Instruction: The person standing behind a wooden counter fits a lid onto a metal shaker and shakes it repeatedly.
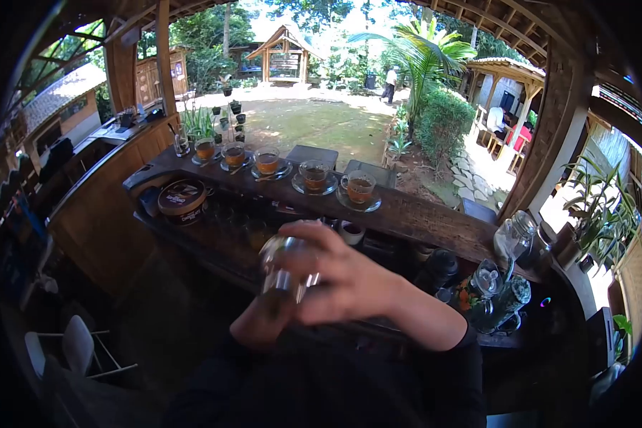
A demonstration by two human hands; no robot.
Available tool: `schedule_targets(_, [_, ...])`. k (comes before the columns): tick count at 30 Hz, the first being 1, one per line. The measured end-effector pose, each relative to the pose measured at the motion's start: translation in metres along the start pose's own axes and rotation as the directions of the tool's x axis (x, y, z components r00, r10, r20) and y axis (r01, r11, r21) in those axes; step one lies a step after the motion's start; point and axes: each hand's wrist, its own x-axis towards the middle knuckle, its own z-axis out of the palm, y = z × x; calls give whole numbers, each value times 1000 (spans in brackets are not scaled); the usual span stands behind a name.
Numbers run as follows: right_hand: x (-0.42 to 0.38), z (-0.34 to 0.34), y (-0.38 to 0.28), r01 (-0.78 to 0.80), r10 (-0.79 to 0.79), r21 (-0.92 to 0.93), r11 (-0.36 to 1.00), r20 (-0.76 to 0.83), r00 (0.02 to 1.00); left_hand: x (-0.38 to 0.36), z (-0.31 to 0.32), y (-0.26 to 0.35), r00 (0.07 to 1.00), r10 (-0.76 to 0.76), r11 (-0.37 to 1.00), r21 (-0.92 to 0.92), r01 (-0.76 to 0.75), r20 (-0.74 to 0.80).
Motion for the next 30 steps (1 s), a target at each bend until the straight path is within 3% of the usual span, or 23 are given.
schedule_targets(1, [-13, 6, 14, -255, 259, 52, 965, -66, 964, -9, -12, -16, 959, 279, 960, 53, -277, -48])
schedule_targets(2, [-32, 12, 28, -456, 479, 172, 873, -123, 869, -27, -47, 7, 753, -336, 941, -227, 250, -565])
schedule_targets(4, [-36, 19, 31, -487, 547, 279, 828, -204, 812, -29, -54, 12, 812, -386, 921, -226, 316, -439])
schedule_targets(5, [-30, 17, 29, -364, 385, 145, 920, -164, 908, -20, -50, 13, 951, -208, 978, -70, 197, -228])
schedule_targets(6, [-11, 11, 17, -223, 224, 24, 975, -96, 970, -14, -40, 14, 999, -34, 999, 43, 33, 15])
schedule_targets(7, [8, 8, 7, -5, 2, -41, 999, -68, 998, -8, -20, 31, 943, -332, 659, -714, 236, 5])
schedule_targets(8, [26, 7, -5, 209, -213, -97, 973, -31, 977, -2, 3, 62, 875, -425, 900, -208, 383, -231])
schedule_targets(10, [51, 8, -31, 196, -197, 18, 980, 20, 980, 11, 30, 85, 931, -363, 931, -11, 364, 44])
schedule_targets(11, [58, 14, -22, 273, -274, -81, 959, 0, 962, 13, 27, 93, 944, -326, 944, -40, 328, 47])
schedule_targets(12, [60, 14, -6, 201, -202, 21, 979, 48, 978, 15, 28, 100, 938, -347, 930, -132, 342, -16])
schedule_targets(13, [58, 22, 19, 180, -180, -28, 983, 0, 984, 7, 13, 99, 936, -260, 943, -269, 194, -238])
schedule_targets(14, [51, 35, 46, 155, -159, -77, 985, -47, 986, -3, -14, 96, 870, -191, 932, -362, 15, -455])
schedule_targets(16, [30, 55, 83, -307, 319, 119, 944, -103, 942, 0, -80, 99, 921, -241, 961, -209, 182, -307])
schedule_targets(18, [23, 67, 91, -359, 373, 129, 924, -105, 922, -24, -118, 111, 854, -442, 873, -350, 339, -275])
schedule_targets(19, [23, 69, 94, -403, 418, 139, 904, -104, 902, -14, -111, 123, 856, -448, 870, -349, 349, -260])
schedule_targets(20, [42, 68, 83, -189, 191, 34, 981, -56, 980, -2, -88, 137, 865, -449, 879, -284, 383, -222])
schedule_targets(22, [69, 72, 52, 233, -234, -78, 969, -14, 972, 14, -42, 158, 876, -455, 888, -146, 435, -159])
schedule_targets(23, [78, 71, 27, 191, -188, -30, 981, 71, 980, 22, -28, 163, 936, -347, 937, -22, 348, 53])
schedule_targets(24, [80, 80, 27, 361, -367, -201, 911, 6, 930, 28, -16, 167, 930, -243, 970, 79, 230, 275])
schedule_targets(26, [81, 79, 43, 190, -190, 7, 982, -45, 981, 29, -10, 175, 968, -252, 968, 18, 251, 15])
schedule_targets(28, [81, 75, 66, 278, -283, -66, 958, -88, 955, 30, -24, 179, 910, -361, 932, -59, 356, -204])
schedule_targets(29, [72, 80, 85, 122, -128, -66, 990, -101, 987, 23, -26, 175, 914, -352, 936, -58, 348, -202])
schedule_targets(30, [61, 84, 102, -36, 28, -68, 997, -108, 994, 13, -29, 162, 916, -264, 960, 13, 281, -303])
